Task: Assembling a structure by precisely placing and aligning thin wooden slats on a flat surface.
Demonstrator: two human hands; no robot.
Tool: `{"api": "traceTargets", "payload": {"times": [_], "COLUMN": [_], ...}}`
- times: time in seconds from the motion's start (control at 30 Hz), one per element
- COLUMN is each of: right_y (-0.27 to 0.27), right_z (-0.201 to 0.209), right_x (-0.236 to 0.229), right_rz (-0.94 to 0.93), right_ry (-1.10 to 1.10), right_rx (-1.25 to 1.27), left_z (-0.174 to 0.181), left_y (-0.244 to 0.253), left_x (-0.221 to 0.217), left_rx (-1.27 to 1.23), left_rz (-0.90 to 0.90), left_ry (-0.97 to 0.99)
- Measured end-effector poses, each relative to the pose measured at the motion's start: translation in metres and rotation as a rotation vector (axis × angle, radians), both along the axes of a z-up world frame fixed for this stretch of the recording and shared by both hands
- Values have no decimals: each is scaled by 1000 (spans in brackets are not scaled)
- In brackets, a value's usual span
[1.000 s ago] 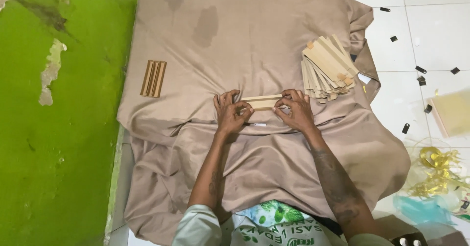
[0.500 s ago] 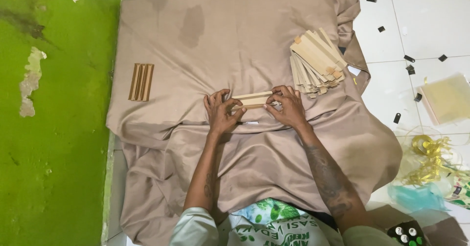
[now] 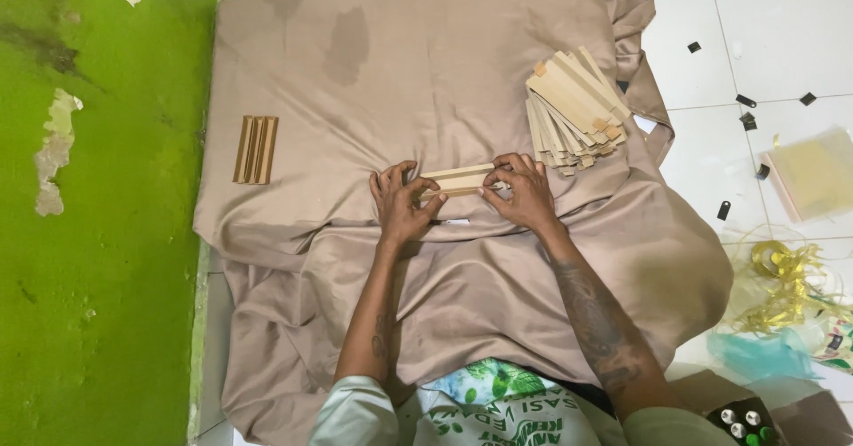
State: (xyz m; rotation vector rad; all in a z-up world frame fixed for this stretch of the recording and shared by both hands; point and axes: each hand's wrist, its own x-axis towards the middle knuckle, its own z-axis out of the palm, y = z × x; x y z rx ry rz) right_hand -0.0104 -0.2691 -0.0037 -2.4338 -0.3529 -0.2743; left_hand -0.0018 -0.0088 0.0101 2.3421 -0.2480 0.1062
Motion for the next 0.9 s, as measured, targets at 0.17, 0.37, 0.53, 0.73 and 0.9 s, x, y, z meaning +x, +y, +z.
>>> {"api": "traceTargets", "payload": {"times": [0.17, 0.37, 0.53, 0.73, 0.9], "right_y": [0, -5, -7, -8, -8], "right_z": [1, 4, 3, -1, -4], "right_x": [0, 0, 0, 1, 2], "right_rz": [2, 56, 69, 74, 65], "right_ry": [-9, 24, 38, 39, 43], "right_rx": [3, 15, 37, 23, 12], "left_z": [-1, -3, -5, 0, 1], "left_y": [0, 5, 6, 5, 5], "left_x": [1, 2, 3, 2, 1], "left_rx": [8, -10, -18, -24, -23], "left_rz": [1, -33, -39, -48, -50], "left_ry": [-3, -1, 5, 24, 20]}}
